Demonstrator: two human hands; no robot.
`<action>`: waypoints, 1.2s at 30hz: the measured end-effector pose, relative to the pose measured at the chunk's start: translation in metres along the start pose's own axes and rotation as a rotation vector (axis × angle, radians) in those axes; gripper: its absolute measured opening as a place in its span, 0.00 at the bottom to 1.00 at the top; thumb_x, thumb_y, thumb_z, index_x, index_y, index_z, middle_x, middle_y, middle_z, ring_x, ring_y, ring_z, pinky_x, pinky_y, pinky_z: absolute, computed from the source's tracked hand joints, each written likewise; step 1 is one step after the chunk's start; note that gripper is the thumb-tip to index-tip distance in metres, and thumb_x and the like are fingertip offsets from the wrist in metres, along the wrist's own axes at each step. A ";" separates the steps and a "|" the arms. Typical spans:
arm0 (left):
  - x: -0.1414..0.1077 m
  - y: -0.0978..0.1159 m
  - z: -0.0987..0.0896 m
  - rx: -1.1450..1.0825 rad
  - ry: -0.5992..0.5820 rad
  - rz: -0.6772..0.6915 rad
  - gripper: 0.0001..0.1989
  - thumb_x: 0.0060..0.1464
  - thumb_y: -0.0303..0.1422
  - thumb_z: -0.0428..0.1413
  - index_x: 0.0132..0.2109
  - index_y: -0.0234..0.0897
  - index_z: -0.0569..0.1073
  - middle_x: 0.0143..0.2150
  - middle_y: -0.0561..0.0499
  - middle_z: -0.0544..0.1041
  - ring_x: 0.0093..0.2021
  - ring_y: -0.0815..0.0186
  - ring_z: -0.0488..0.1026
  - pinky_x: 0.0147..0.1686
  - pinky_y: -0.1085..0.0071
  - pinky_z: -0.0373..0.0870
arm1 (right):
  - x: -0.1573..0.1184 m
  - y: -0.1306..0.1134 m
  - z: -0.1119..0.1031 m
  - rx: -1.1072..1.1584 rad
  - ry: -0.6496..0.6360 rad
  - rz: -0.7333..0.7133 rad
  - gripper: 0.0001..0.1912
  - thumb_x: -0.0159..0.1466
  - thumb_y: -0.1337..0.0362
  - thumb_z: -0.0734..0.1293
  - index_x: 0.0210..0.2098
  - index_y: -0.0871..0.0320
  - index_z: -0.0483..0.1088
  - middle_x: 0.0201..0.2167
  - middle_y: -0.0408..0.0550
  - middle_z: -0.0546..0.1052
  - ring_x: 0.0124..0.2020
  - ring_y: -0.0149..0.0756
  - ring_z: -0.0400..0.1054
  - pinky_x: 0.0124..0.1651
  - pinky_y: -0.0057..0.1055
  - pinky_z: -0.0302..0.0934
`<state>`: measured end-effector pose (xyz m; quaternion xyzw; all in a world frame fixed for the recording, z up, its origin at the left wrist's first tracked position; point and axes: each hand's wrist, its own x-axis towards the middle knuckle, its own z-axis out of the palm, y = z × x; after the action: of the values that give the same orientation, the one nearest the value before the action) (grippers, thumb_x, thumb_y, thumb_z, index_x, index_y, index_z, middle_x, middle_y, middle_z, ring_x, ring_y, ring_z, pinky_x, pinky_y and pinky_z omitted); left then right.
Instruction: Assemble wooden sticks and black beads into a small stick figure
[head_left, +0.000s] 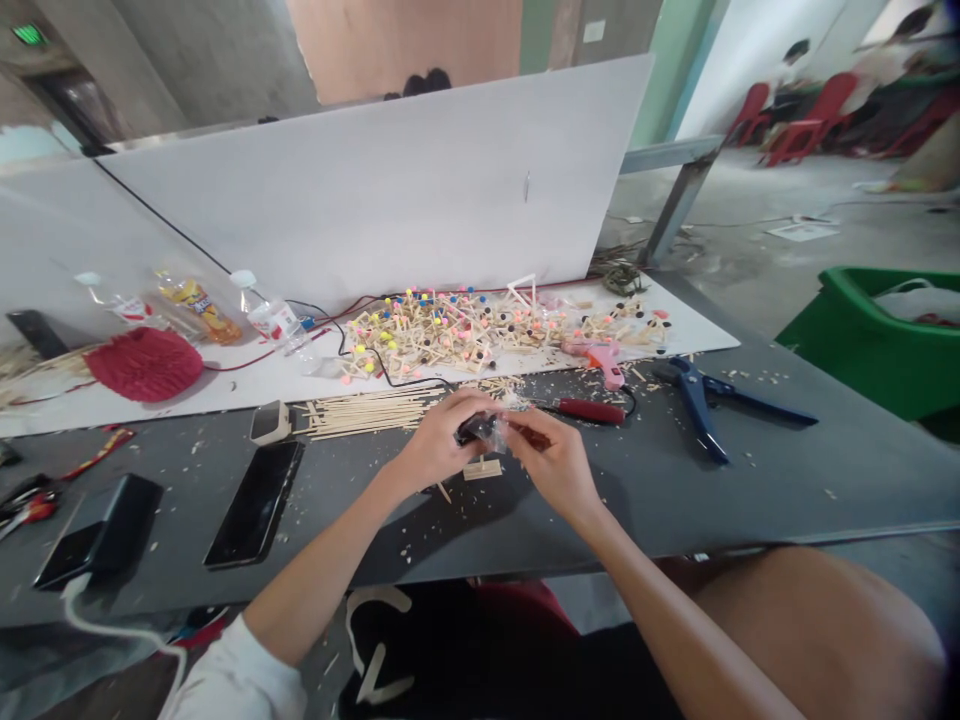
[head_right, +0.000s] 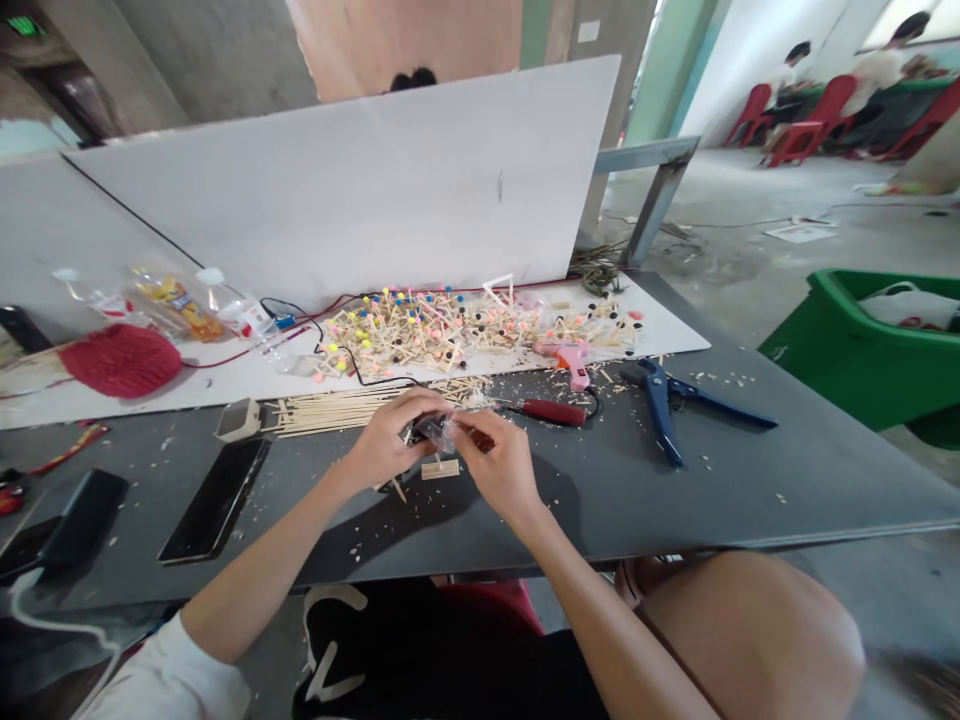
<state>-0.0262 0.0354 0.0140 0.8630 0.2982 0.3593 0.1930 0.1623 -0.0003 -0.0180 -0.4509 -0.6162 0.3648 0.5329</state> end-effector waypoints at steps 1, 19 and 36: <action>-0.001 -0.001 0.001 0.013 0.011 0.021 0.21 0.54 0.25 0.62 0.54 0.40 0.71 0.52 0.44 0.74 0.53 0.60 0.73 0.53 0.59 0.72 | 0.000 0.001 0.001 0.003 0.003 0.000 0.12 0.62 0.57 0.69 0.40 0.57 0.78 0.31 0.48 0.76 0.28 0.34 0.66 0.33 0.31 0.61; -0.010 -0.003 -0.001 0.187 0.025 -0.066 0.28 0.56 0.32 0.61 0.63 0.44 0.67 0.52 0.46 0.80 0.43 0.62 0.80 0.43 0.67 0.77 | 0.000 0.008 0.012 0.099 0.040 0.140 0.16 0.60 0.57 0.71 0.44 0.58 0.77 0.27 0.45 0.75 0.26 0.33 0.64 0.29 0.30 0.60; -0.015 -0.001 -0.002 0.352 -0.041 0.009 0.28 0.61 0.31 0.55 0.66 0.40 0.60 0.44 0.45 0.81 0.39 0.62 0.80 0.36 0.68 0.76 | 0.000 -0.002 0.008 -0.158 -0.060 -0.041 0.09 0.62 0.58 0.68 0.34 0.58 0.74 0.27 0.44 0.72 0.27 0.32 0.64 0.29 0.28 0.57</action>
<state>-0.0367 0.0266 0.0068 0.8919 0.3486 0.2849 0.0432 0.1538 -0.0007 -0.0175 -0.4679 -0.6677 0.3175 0.4841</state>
